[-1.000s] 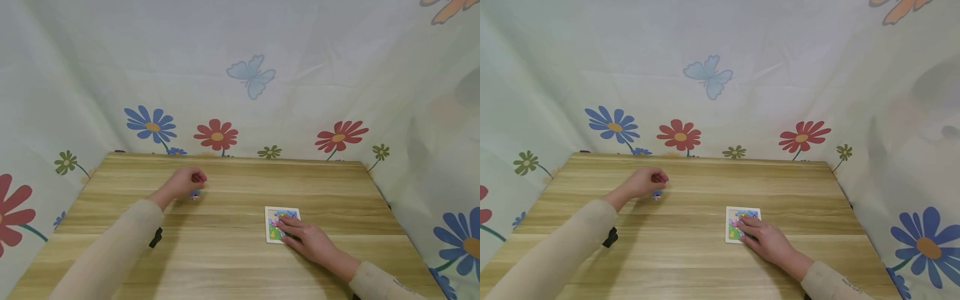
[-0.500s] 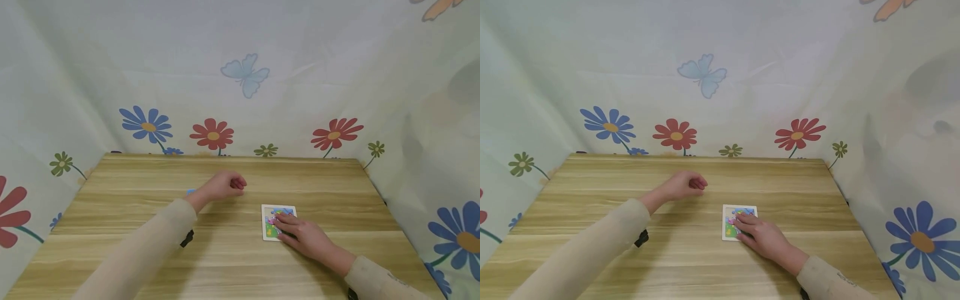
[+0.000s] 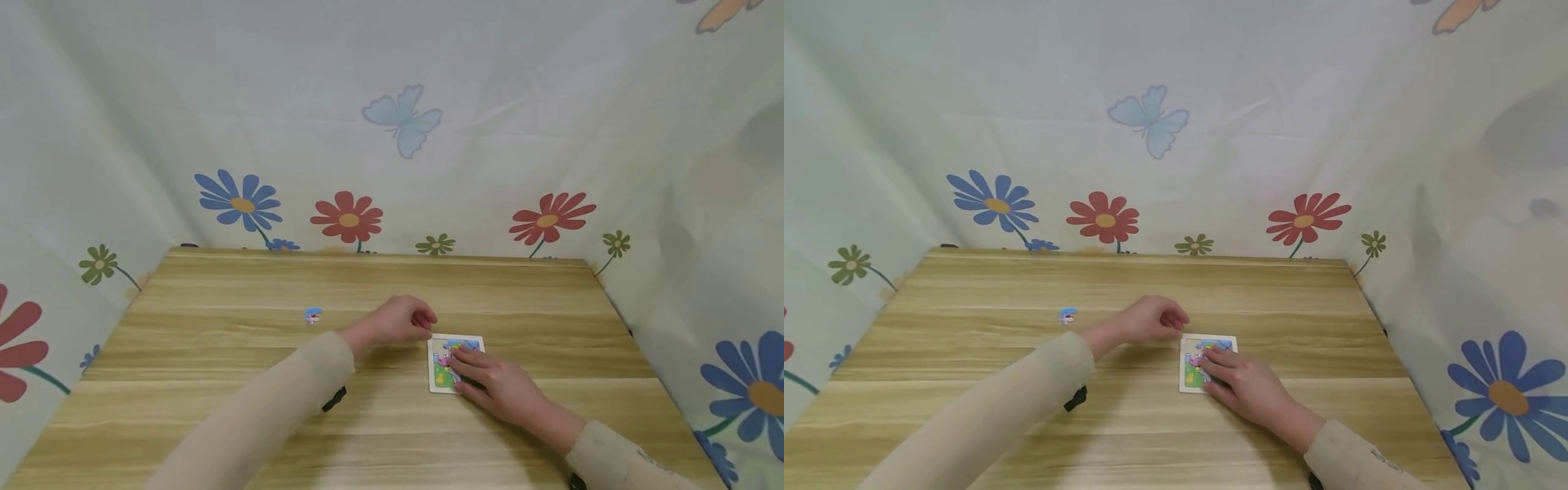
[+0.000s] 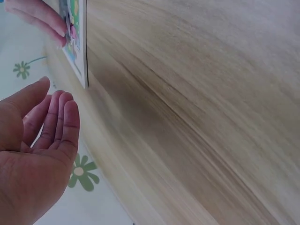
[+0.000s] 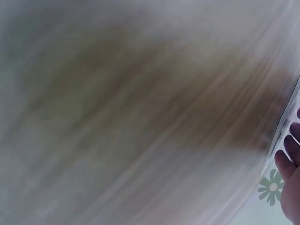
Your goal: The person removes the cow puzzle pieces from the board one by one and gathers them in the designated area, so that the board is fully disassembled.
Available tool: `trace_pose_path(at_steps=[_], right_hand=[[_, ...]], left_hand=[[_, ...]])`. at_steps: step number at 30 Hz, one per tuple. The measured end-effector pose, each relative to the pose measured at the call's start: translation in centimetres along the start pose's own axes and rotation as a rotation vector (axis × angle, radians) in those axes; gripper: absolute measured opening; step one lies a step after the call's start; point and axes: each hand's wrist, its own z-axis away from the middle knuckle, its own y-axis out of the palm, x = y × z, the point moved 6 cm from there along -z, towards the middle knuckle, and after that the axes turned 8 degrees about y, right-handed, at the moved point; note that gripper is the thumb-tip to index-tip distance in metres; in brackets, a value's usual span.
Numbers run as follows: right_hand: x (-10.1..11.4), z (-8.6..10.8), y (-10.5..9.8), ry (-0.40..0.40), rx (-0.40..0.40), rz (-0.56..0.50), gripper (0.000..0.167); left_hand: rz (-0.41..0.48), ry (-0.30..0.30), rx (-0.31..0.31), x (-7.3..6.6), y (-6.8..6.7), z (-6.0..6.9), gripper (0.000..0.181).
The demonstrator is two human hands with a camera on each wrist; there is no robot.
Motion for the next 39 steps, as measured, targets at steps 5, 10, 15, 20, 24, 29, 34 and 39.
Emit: trace_pose_path(at_steps=[5, 10, 15, 20, 24, 29, 34, 39], right_hand=[[-0.4, 0.4, -0.4, 0.016, -0.007, 0.017, 0.047], [-0.9, 0.8, -0.7, 0.041, 0.016, 0.021, 0.048], [-1.1, 1.0, -0.7, 0.051, 0.036, 0.017, 0.049], [-0.9, 1.1, -0.6, 0.049, 0.039, 0.019, 0.050], [-1.0, 1.2, -0.5, 0.062, 0.048, 0.020, 0.051], [-1.2, 1.4, -0.3, 0.076, 0.055, 0.014, 0.050], [-1.3, 1.6, -0.2, 0.082, 0.061, 0.016, 0.050], [-1.4, 1.6, -0.1, 0.102, 0.082, 0.020, 0.050]], left_hand=[[0.002, -0.021, 0.012, -0.5, 0.6, -0.3, 0.025], [-0.002, -0.024, 0.030, -0.8, 1.1, -0.7, 0.023], [-0.017, -0.055, 0.050, -0.6, 1.7, -0.8, 0.021], [-0.008, -0.070, 0.063, -0.6, 2.2, -0.8, 0.018], [-0.003, -0.080, 0.061, -0.5, 2.5, -0.9, 0.018], [0.003, -0.085, 0.058, -0.8, 2.8, -1.0, 0.017], [0.016, -0.107, 0.054, -0.9, 3.1, -0.9, 0.017], [0.029, -0.115, 0.052, -1.0, 3.2, -0.8, 0.017]])
